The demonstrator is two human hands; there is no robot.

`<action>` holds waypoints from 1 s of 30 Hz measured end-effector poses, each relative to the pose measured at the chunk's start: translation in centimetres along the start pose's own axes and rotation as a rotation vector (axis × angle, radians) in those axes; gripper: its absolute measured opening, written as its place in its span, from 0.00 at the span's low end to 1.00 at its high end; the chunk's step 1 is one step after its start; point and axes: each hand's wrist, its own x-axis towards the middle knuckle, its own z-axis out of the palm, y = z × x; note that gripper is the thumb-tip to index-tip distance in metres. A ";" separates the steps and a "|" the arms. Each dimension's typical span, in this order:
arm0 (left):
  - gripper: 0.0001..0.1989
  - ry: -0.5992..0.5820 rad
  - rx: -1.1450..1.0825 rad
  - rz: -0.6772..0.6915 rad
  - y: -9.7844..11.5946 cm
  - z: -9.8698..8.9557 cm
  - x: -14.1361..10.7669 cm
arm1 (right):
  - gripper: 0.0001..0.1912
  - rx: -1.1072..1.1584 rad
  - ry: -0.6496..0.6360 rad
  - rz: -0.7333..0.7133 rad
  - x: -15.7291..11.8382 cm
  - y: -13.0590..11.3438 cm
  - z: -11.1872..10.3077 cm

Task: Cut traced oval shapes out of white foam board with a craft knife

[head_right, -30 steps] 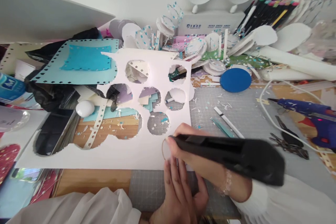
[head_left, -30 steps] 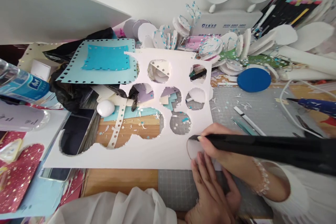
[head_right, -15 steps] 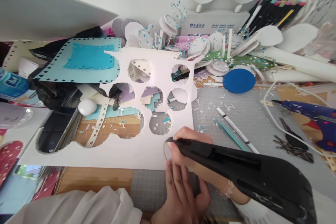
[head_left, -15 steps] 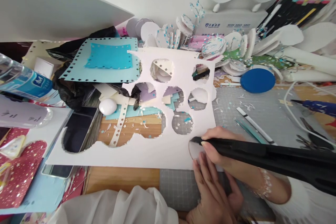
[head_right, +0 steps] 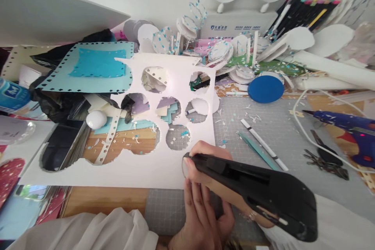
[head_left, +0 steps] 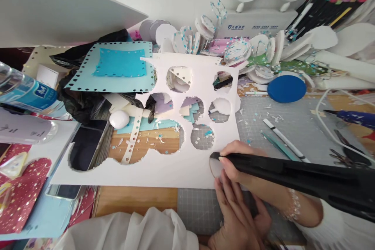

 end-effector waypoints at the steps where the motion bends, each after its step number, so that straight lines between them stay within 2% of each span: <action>1: 0.25 0.033 -0.050 -0.077 -0.2 0.4 -0.4 | 0.02 -0.018 0.033 -0.017 -0.1 0.1 -0.1; 3: 0.23 0.131 -0.158 -0.259 -0.3 1.0 -0.9 | 0.05 -0.038 0.130 -0.067 -0.1 0.4 -0.3; 5: 0.21 0.232 -0.283 -0.444 0.1 1.4 -1.0 | 0.07 0.034 0.200 -0.095 0.0 0.7 -0.3; 7: 0.19 0.292 -0.406 -0.583 0.7 1.4 -0.7 | 0.06 0.195 0.144 -0.055 0.2 1.2 -0.2; 9: 0.18 0.299 -0.483 -0.644 1.2 1.2 -0.4 | 0.03 0.346 0.025 -0.003 0.4 1.6 0.1; 11: 0.18 0.280 -0.485 -0.619 1.4 1.1 -0.4 | 0.04 0.414 -0.031 0.001 0.5 1.8 0.3; 13: 0.19 0.296 -0.490 -0.582 1.0 1.3 -0.8 | 0.04 0.367 -0.032 -0.023 0.5 1.5 0.3; 15: 0.17 0.410 -0.576 -0.590 -0.2 2.0 -1.9 | 0.04 0.266 -0.027 -0.047 0.3 0.9 0.2; 17: 0.17 0.583 -0.749 -0.596 -2.0 3.1 -3.5 | 0.03 0.201 -0.003 -0.075 0.2 0.4 0.1; 18: 0.20 0.594 -0.885 -0.543 -3.1 3.8 -4.5 | 0.02 0.192 0.022 -0.090 0.1 0.3 0.1; 19: 0.27 0.598 -1.020 -0.496 -4.2 4.6 -5.5 | 0.02 0.200 0.043 -0.098 0.2 0.2 0.2; 20: 0.32 0.570 -1.113 -0.512 -5.2 5.4 -6.4 | 0.02 0.220 0.052 -0.100 0.2 0.2 0.2; 21: 0.34 0.497 -1.149 -0.557 -6.0 6.3 -7.2 | 0.02 0.246 0.054 -0.098 0.3 0.3 0.3; 23: 0.37 0.448 -1.136 -0.619 -7.0 8.1 -8.1 | 0.02 0.295 0.045 -0.109 0.5 0.5 0.4; 27: 0.54 0.409 -1.080 -0.583 -7.3 11.3 -7.4 | 0.03 0.269 0.062 -0.178 0.4 0.5 0.2; 30: 0.57 0.395 -1.106 -0.520 -7.2 12.6 -6.2 | 0.02 0.129 0.074 -0.226 -0.2 0.0 -0.2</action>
